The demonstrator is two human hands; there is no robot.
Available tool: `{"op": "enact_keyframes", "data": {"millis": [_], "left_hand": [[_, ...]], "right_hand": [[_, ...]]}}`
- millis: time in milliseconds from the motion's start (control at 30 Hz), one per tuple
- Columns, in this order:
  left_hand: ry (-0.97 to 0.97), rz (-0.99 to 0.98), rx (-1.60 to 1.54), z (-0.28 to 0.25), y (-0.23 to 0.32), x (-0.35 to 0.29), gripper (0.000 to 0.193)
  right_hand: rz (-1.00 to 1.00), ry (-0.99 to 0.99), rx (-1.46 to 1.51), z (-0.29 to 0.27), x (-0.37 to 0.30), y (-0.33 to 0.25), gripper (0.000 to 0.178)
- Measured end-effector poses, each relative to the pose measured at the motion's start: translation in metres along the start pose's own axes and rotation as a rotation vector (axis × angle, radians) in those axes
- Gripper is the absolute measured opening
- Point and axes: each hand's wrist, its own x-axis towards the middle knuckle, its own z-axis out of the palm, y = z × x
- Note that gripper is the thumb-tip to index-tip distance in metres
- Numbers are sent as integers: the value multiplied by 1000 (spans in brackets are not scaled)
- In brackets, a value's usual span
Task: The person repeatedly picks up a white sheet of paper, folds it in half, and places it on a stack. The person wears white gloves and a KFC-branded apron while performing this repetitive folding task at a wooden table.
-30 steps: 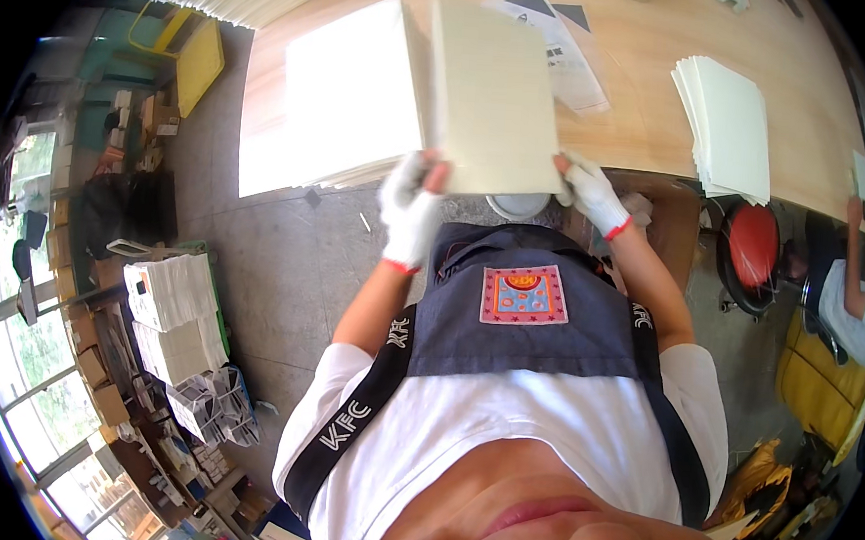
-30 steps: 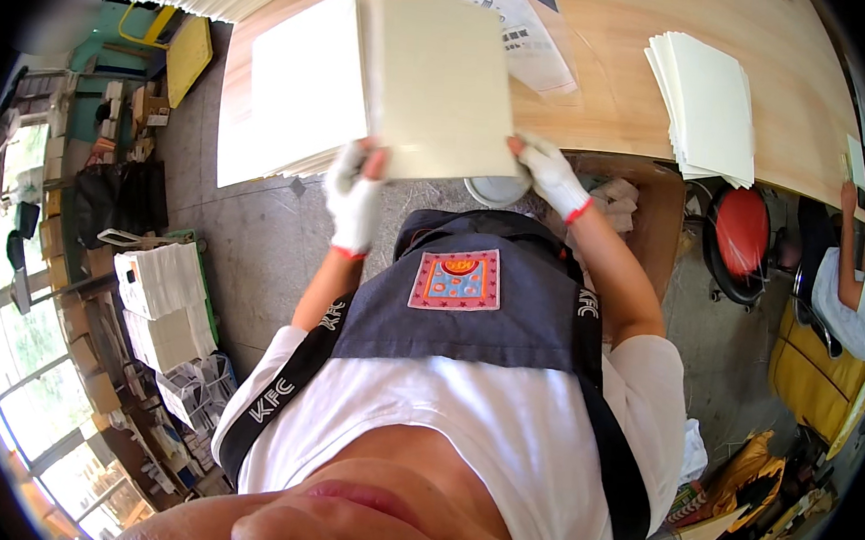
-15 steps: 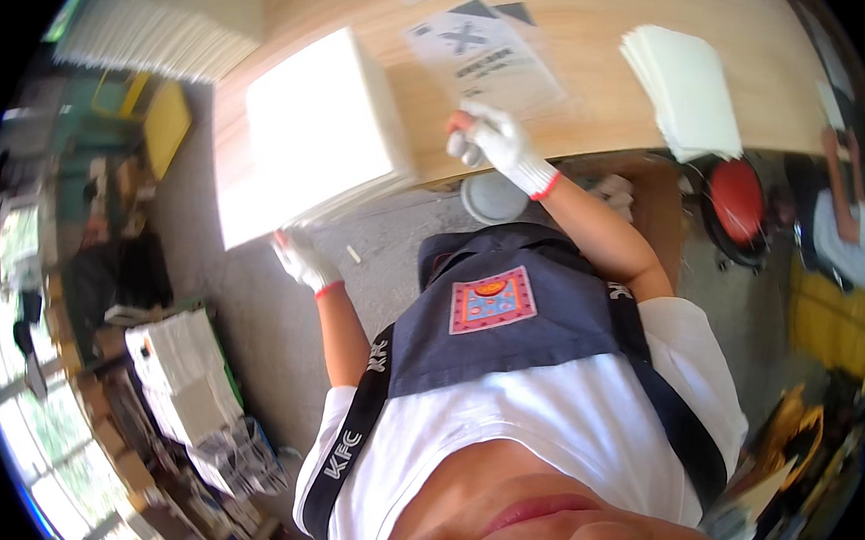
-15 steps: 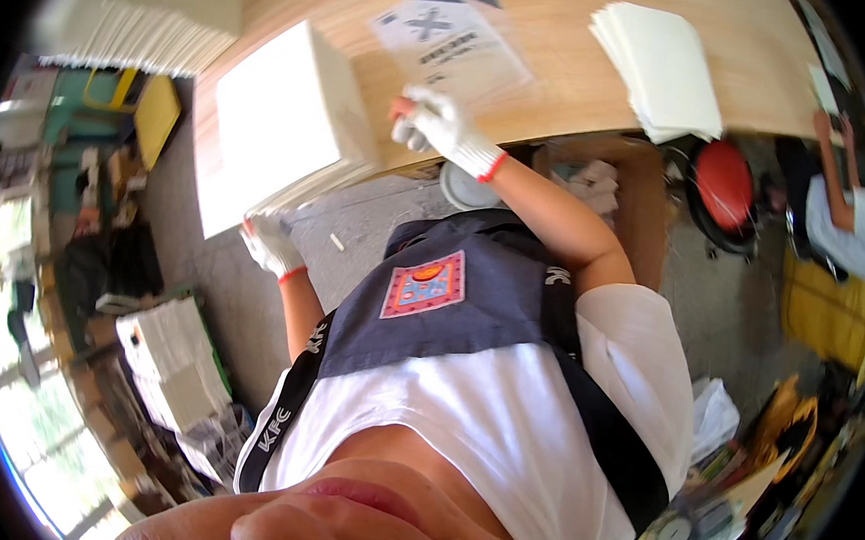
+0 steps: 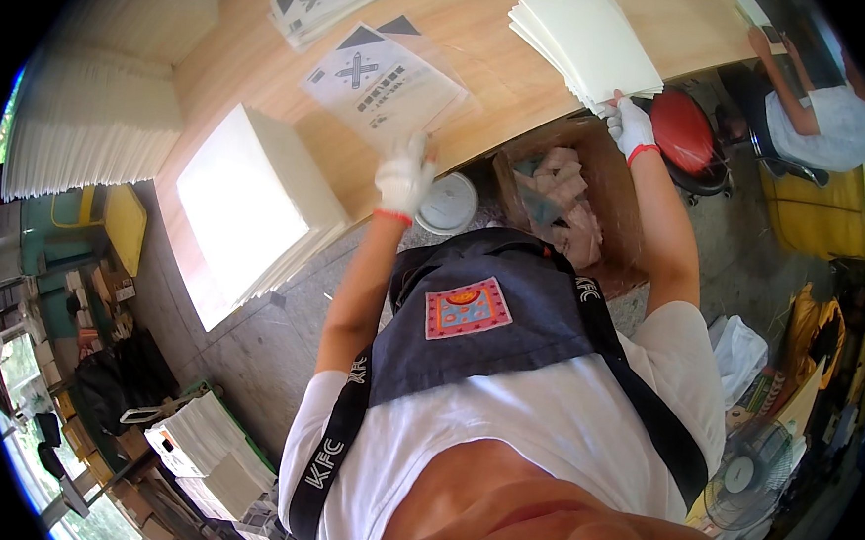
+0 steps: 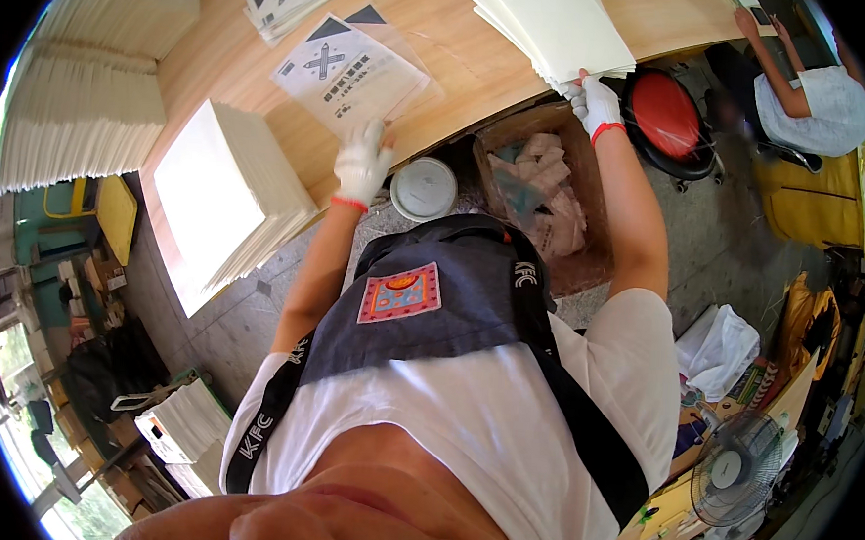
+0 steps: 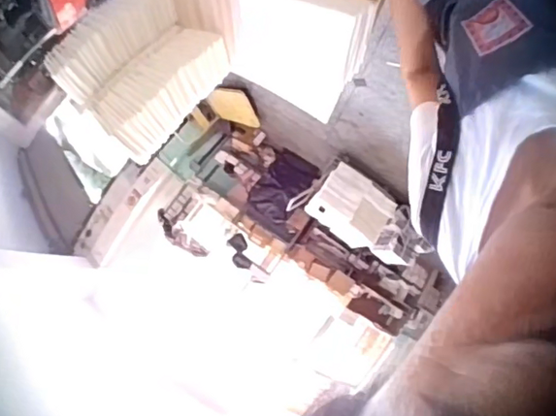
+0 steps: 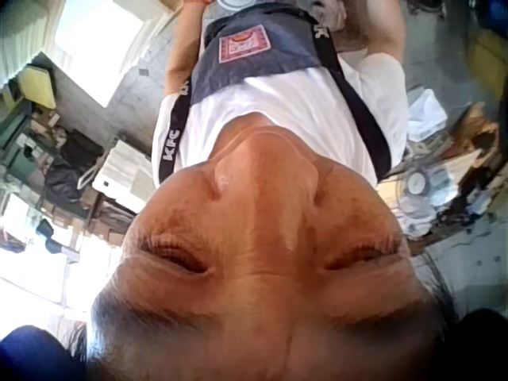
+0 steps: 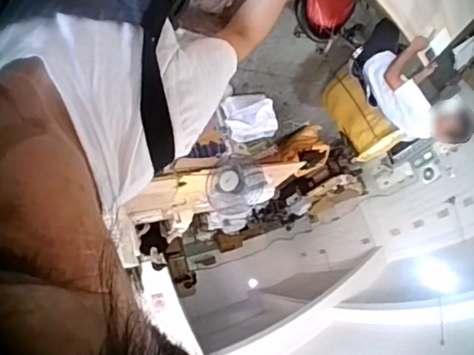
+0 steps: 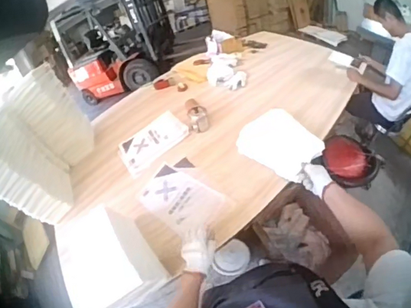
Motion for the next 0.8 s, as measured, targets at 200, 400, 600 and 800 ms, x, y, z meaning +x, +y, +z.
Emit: {"op": "enact_keyframes", "data": {"millis": [200,400,600,800], "left_hand": [[-194,-179,328,14,-26,50,36],[-176,-189,186,7,-40,45,31],[-135,-238,143,11,-54,44,30],[-179,-248,116,1,-50,46,32]], "right_hand": [[148,-144,423,-10,-8,14,10],[-227,-65,246,-52,-30,27,18],[-169,-175,244,2,-85,18,34],[209,-604,-5,31,-90,55,32]]}}
